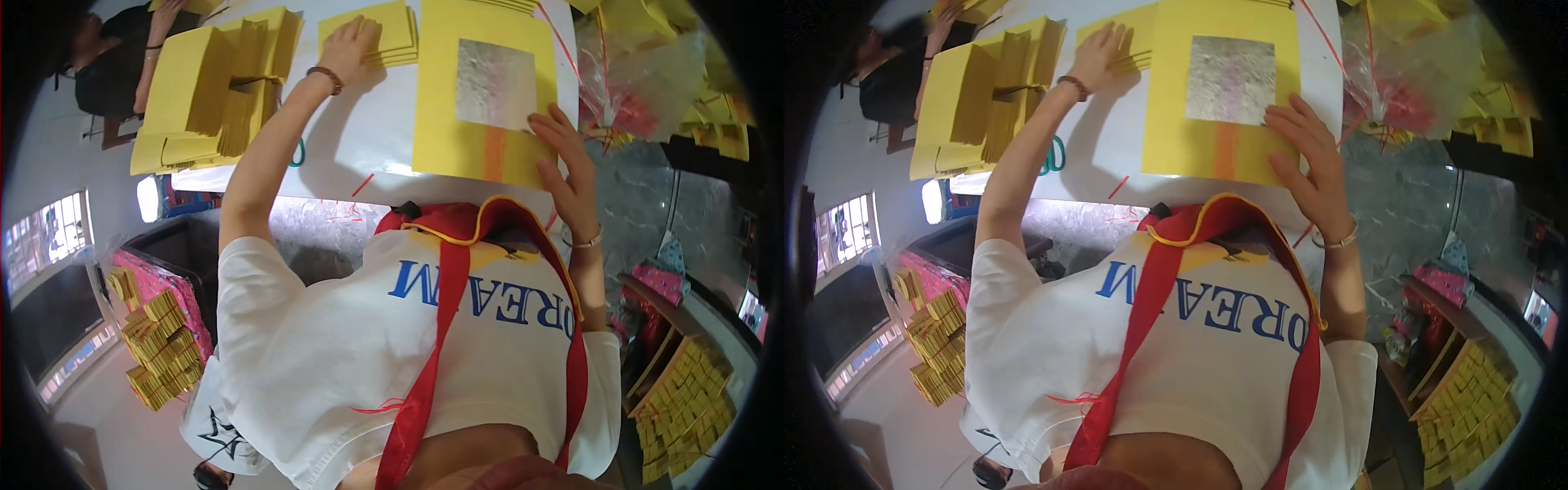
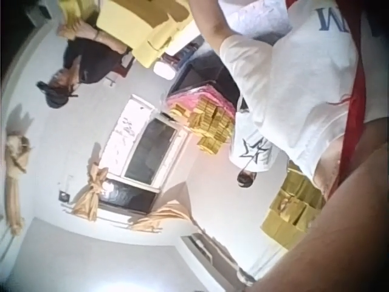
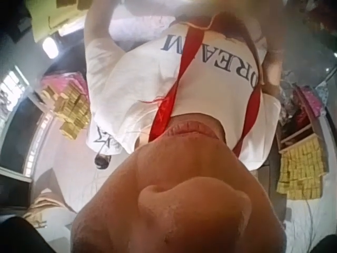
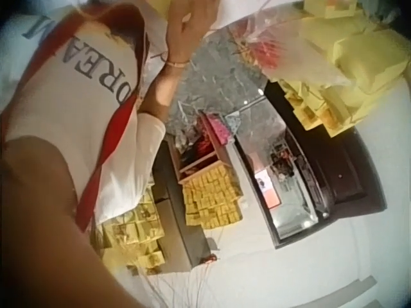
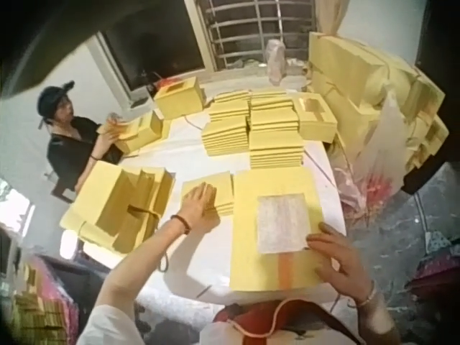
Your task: Folding and stacking yellow sheets of paper.
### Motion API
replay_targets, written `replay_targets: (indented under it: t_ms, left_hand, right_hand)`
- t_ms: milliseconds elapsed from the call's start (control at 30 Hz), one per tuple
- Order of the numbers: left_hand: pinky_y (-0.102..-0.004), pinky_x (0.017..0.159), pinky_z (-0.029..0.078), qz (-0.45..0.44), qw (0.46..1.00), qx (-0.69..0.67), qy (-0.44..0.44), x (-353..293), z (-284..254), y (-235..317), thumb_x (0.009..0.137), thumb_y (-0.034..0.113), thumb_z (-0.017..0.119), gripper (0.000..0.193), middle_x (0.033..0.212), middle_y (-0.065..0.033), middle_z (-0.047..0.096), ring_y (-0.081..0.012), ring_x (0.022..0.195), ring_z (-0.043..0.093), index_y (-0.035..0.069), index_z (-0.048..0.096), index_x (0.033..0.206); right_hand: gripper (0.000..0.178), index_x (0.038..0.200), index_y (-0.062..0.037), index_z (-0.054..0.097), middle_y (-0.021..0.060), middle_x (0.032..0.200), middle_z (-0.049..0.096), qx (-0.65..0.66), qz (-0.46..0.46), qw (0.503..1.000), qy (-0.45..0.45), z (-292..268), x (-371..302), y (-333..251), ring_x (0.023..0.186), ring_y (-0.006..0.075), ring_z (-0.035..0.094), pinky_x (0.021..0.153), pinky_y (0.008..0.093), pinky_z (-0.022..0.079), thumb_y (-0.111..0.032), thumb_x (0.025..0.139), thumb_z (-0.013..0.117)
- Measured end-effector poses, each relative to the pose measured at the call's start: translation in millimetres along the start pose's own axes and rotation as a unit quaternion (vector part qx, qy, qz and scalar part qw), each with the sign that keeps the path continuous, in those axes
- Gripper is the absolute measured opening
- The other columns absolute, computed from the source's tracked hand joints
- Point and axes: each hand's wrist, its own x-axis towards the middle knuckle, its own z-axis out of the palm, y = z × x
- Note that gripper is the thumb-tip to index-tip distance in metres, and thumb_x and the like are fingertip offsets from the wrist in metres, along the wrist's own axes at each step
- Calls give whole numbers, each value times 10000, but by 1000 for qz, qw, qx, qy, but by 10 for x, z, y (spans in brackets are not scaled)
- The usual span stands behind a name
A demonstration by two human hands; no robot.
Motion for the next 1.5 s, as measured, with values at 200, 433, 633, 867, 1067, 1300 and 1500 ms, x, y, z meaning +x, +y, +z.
replay_targets:
  t_ms: [200, 433, 633, 867, 1067, 1300, 1500]
  left_hand:
    - [-405, 910, 402, 76, 960, -270, 1, 45, -1147, 1213, 779, 88, 559, 372, 1187, -147, 535, -311, 1087, 493, 54, 568, 1149]
    - [-397, 769, 426, 240, 936, -255, -41, -167, -1238, 1794, 799, 191, 644, 297, 935, -122, 577, -282, 856, 529, 44, 602, 1054]
    - [-324, 729, 446, 175, 923, -337, -57, -125, -1249, 1791, 799, 88, 629, 137, 901, -89, 599, -257, 844, 549, 26, 643, 920]
    - [-334, 683, 456, 213, 935, -282, 32, -212, -1208, 1807, 733, 68, 666, 158, 853, -75, 588, -247, 777, 553, 46, 640, 887]
    - [-312, 575, 451, 278, 943, -159, 94, -263, -1149, 1828, 626, 63, 688, 247, 780, -51, 558, -209, 688, 535, 53, 640, 867]
    - [-301, 605, 459, 281, 945, -142, 94, -315, -1162, 1888, 658, 75, 631, 219, 787, -53, 553, -206, 710, 532, 36, 620, 873]
    - [-310, 584, 451, 286, 942, -157, 83, -324, -1166, 1890, 651, 57, 654, 278, 807, -69, 561, -219, 693, 533, 14, 627, 924]
  right_hand:
    - [265, 1066, -67, 630, 61, 1203, 569, -24, 11, 999, 19, 62, 1, 62, 1263, 301, 399, 1015, 390, 336, -102, 803, 625]
    - [239, 1063, -67, 633, 63, 1226, 556, 25, 24, 999, 10, 52, -30, 102, 1292, 278, 357, 1036, 384, 313, -112, 832, 591]
    - [268, 1086, -76, 628, 64, 1263, 532, 138, 53, 989, -1, 21, -73, 214, 1334, 270, 284, 1073, 396, 251, -156, 835, 582]
    - [523, 1229, -114, 550, 74, 1371, 422, 126, -7, 991, -32, 15, -112, 104, 1366, 293, 210, 1093, 436, 197, -254, 738, 664]
    - [518, 1232, -127, 550, 74, 1379, 413, 96, -14, 995, -19, 56, -93, 135, 1369, 296, 203, 1093, 439, 199, -251, 743, 666]
    - [484, 1219, -133, 563, 65, 1375, 421, 79, -27, 996, -20, 61, -80, 170, 1365, 294, 212, 1092, 431, 204, -241, 758, 661]
    - [472, 1207, -140, 575, 52, 1371, 427, 63, -34, 997, -23, 64, -91, 185, 1362, 292, 218, 1093, 424, 202, -224, 751, 663]
